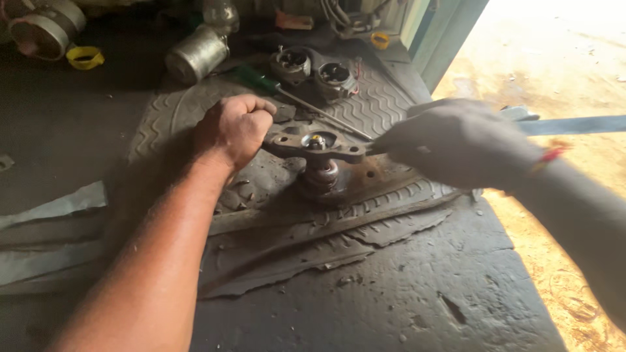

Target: The person cleans a metal mechanical component using a metal file and a cloth. They file the edges and surfaces of the part, then wipe it down with a rag to remove debris. The task is performed on a workbench in a workshop setting.

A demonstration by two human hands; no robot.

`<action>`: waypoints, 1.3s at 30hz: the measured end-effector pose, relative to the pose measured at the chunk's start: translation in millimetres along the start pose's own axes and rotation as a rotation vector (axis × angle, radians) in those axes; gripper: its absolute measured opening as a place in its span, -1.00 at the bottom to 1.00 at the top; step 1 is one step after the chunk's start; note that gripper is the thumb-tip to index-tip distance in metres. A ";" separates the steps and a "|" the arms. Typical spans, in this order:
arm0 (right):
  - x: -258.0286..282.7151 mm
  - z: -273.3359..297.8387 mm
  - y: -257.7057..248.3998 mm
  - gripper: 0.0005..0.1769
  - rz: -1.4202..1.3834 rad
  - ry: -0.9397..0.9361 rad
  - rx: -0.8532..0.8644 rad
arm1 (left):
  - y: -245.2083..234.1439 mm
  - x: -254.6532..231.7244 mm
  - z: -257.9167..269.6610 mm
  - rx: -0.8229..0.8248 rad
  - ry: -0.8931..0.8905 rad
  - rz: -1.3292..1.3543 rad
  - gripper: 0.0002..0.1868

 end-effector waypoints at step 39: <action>35.9 57.3 30.1 -0.76 -0.068 -0.163 -0.669 | -4.5 -8.2 15.0 -0.100 -0.575 1.286 -0.78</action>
Point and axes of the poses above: each hand's wrist, its own z-axis away from the middle knuckle, its own y-axis out of the palm, x = y × z, the point moved 4 cm from there along -z, towards the middle knuckle, and after that the axes turned 10 degrees about -y, right-handed, at the moved point
